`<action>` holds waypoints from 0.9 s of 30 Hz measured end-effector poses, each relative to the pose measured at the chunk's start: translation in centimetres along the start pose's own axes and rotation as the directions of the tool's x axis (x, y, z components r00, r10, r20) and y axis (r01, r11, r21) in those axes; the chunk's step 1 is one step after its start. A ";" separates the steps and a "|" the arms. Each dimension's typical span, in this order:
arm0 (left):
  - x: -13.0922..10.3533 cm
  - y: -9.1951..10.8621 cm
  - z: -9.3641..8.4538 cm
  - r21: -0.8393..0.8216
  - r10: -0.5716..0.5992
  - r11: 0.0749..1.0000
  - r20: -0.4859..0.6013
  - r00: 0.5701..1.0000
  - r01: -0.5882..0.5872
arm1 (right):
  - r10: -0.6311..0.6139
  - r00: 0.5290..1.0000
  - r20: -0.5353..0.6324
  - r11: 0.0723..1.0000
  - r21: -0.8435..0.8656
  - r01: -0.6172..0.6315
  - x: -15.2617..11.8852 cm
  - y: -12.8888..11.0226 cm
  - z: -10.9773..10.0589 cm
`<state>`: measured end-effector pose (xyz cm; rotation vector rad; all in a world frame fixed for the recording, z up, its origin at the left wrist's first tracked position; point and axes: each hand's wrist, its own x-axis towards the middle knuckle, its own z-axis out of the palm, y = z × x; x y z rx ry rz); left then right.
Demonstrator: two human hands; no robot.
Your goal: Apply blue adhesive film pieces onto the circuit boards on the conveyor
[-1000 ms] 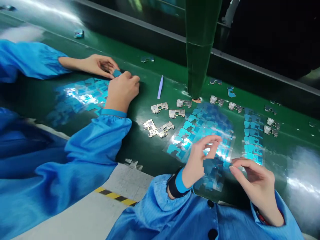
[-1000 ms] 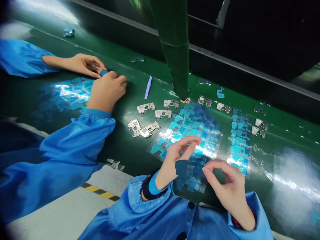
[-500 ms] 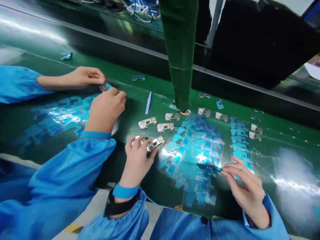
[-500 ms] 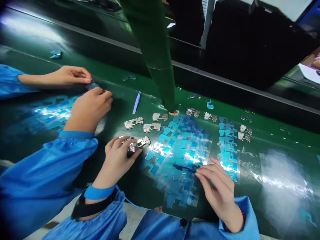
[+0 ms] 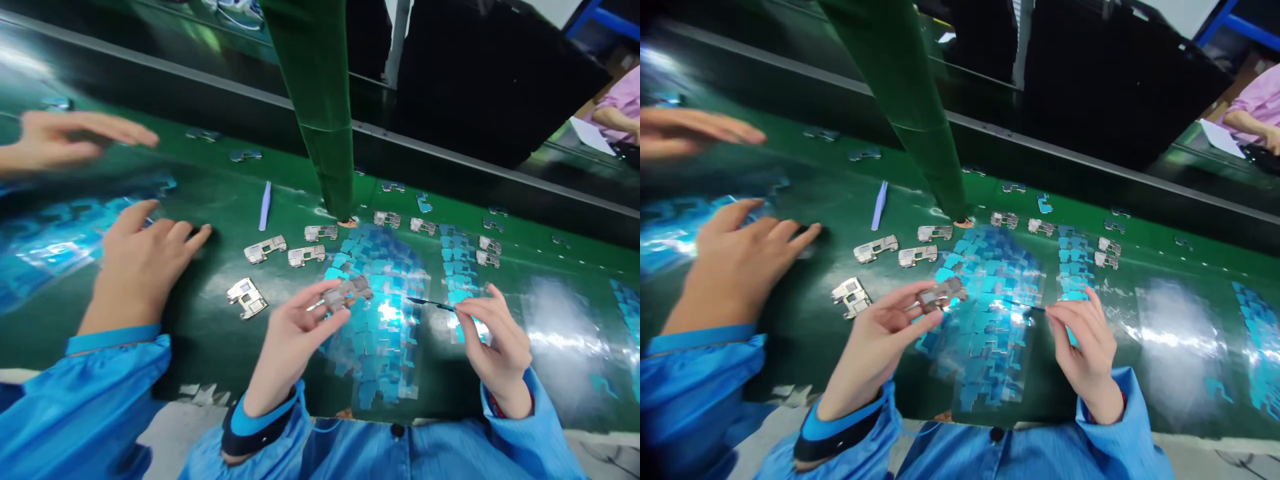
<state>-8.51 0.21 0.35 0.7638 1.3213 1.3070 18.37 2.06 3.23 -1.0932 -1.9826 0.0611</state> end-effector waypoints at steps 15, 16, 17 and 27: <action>-2.8 1.8 5.2 -0.213 -0.261 0.915 0.332 0.907 0.342 | 0.598 0.744 0.296 0.568 0.499 -0.655 1.6 -1.5 -0.3; -2.9 2.1 5.2 -0.217 -0.261 0.915 0.329 0.908 0.341 | 0.588 0.743 0.319 0.553 0.512 -0.657 1.7 -1.6 -0.4; -3.1 2.4 5.3 -0.214 -0.264 0.915 0.322 0.909 0.342 | 0.579 0.739 0.346 0.534 0.523 -0.664 1.8 -1.7 -0.4; -3.3 4.0 5.3 -0.176 -0.262 0.925 0.346 0.901 0.337 | 0.572 0.679 0.461 0.449 0.517 -0.729 2.2 -2.4 -0.7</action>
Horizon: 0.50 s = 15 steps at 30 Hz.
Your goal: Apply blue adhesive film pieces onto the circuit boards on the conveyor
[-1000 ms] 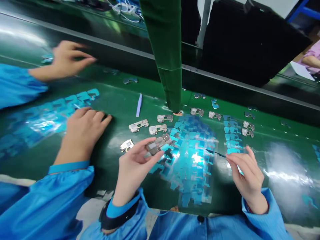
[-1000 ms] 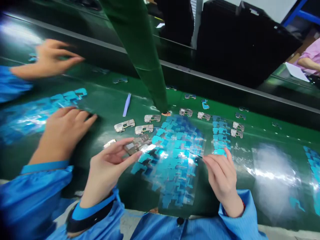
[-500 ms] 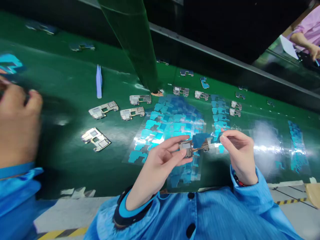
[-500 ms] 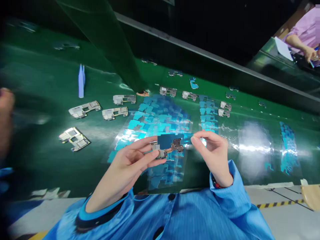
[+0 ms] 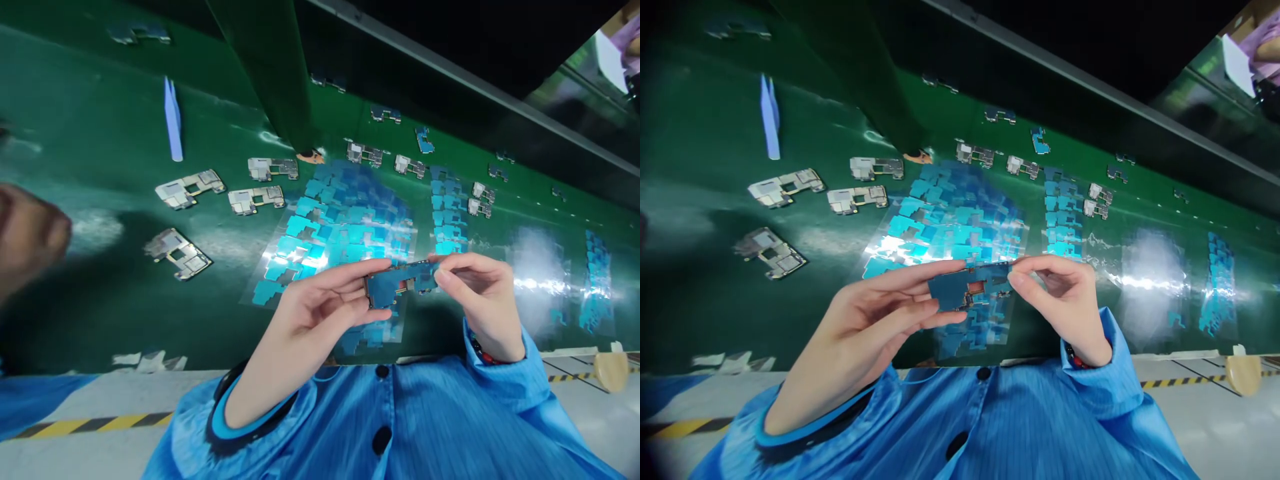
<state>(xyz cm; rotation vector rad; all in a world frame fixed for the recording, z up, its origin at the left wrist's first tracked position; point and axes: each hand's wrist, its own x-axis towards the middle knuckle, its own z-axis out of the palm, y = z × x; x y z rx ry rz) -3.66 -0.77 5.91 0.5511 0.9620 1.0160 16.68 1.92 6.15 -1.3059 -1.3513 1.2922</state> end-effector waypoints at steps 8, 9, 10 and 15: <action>-0.5 0.6 1.2 0.083 0.016 0.997 -0.167 0.986 -0.002 | -0.026 0.998 -0.048 0.998 -0.063 0.023 -0.1 -0.7 0.6; -0.6 0.7 1.3 0.087 0.021 0.996 -0.176 0.984 -0.006 | -0.031 0.998 -0.050 0.997 -0.066 0.028 -0.1 -0.7 0.6; -0.6 0.7 1.4 0.094 0.027 0.996 -0.187 0.982 -0.010 | -0.037 0.998 -0.052 0.997 -0.065 0.034 -0.1 -0.8 0.7; -0.9 0.8 1.4 0.197 0.079 0.980 -0.220 0.972 -0.035 | -0.054 0.997 -0.051 0.996 -0.067 0.051 0.0 -1.0 0.9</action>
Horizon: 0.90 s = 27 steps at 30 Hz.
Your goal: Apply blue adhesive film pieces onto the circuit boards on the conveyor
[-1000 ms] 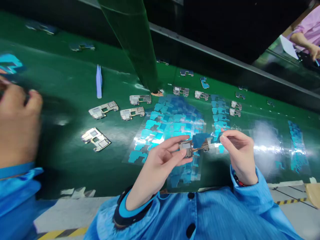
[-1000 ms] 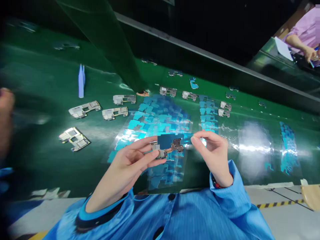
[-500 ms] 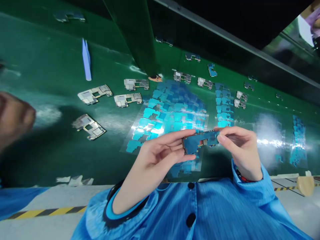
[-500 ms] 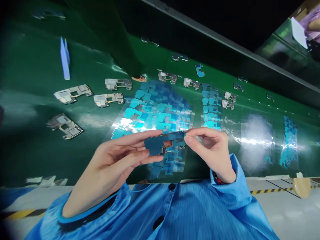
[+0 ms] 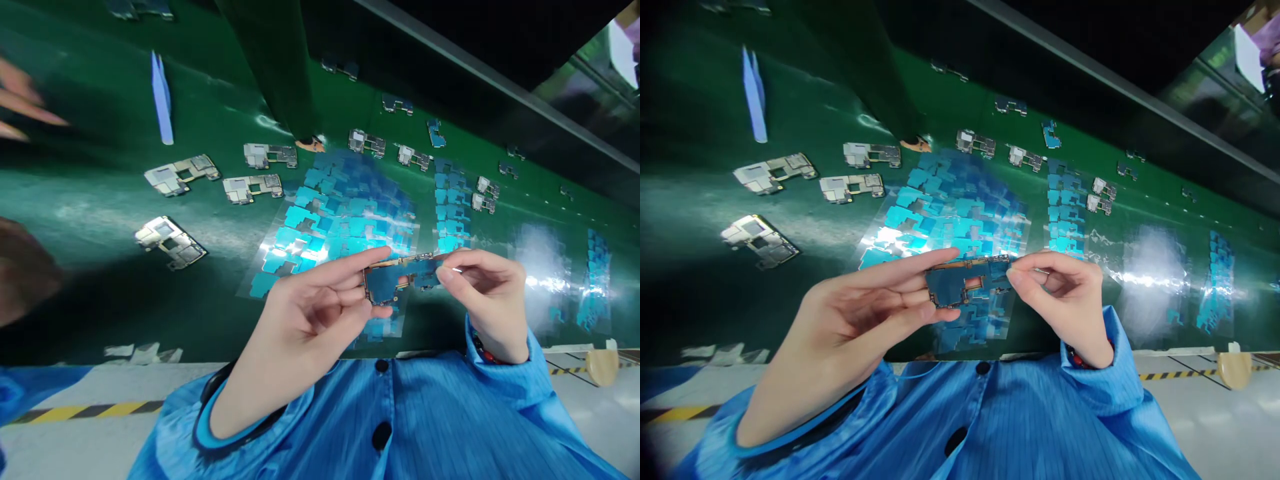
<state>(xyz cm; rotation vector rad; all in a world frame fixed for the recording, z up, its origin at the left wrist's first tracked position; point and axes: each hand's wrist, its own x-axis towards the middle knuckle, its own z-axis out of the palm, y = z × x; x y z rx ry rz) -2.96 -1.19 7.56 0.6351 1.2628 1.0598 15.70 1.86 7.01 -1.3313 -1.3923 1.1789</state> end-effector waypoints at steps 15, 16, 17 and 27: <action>-0.3 -0.2 -0.5 0.138 0.067 0.988 -0.007 0.998 -0.065 | -0.047 0.999 -0.006 0.999 -0.001 0.047 -0.2 -0.4 0.5; -0.3 -0.2 -0.5 0.139 0.070 0.988 -0.010 0.998 -0.068 | -0.043 0.999 -0.008 0.999 -0.001 0.043 -0.2 -0.4 0.5; -0.3 -0.2 -0.5 0.133 0.072 0.989 -0.015 0.997 -0.069 | -0.038 0.999 -0.010 0.999 0.000 0.038 -0.2 -0.4 0.5; -0.4 -0.1 -0.4 0.120 0.070 0.991 -0.046 0.997 -0.064 | -0.022 1.000 -0.013 0.999 -0.039 0.021 -0.2 -0.4 0.5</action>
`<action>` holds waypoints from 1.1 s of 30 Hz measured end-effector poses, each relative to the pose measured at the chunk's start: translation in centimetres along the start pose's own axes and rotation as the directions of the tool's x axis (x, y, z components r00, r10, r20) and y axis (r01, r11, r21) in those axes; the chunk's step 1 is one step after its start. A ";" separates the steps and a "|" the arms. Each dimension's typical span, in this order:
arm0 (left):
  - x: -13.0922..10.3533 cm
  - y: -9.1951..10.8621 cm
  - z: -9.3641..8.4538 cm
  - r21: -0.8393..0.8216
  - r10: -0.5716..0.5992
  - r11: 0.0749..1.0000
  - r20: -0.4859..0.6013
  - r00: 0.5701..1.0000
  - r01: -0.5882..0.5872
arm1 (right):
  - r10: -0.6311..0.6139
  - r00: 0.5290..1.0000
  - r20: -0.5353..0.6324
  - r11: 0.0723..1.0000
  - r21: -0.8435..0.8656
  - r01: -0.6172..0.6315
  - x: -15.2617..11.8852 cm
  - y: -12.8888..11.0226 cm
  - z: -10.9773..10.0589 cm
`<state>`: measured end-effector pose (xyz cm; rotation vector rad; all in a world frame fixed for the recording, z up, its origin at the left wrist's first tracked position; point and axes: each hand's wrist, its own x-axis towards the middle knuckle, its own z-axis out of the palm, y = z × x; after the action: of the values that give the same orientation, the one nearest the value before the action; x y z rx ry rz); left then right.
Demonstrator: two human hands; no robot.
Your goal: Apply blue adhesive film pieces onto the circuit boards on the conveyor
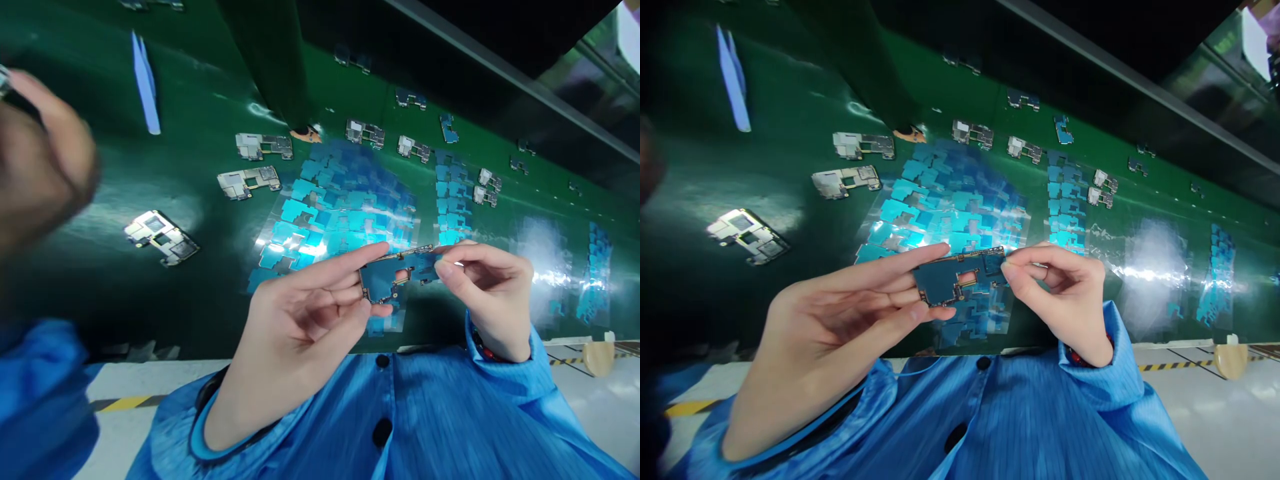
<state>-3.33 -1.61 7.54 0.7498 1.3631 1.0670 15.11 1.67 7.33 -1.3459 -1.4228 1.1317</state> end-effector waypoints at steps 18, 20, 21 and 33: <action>-0.2 0.2 -0.1 0.032 -0.007 0.999 0.017 1.000 0.006 | -0.004 1.000 0.003 1.000 -0.014 0.004 -0.1 0.1 0.0; -0.2 0.2 -0.1 0.046 0.000 0.999 0.005 1.000 0.000 | -0.001 1.000 0.004 1.000 -0.013 0.001 0.0 0.1 0.1; -0.2 0.2 -0.1 0.051 -0.003 0.999 0.000 1.000 0.003 | 0.001 1.000 0.003 1.000 -0.016 -0.001 0.0 0.0 0.1; 0.6 -0.6 0.1 0.025 0.053 0.998 -0.001 0.999 -0.053 | -0.003 1.000 -0.011 1.000 0.013 0.004 0.0 0.3 0.2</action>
<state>-3.15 -1.28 6.75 0.8076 1.3673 1.0942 14.95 1.70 6.98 -1.3380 -1.4066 1.1278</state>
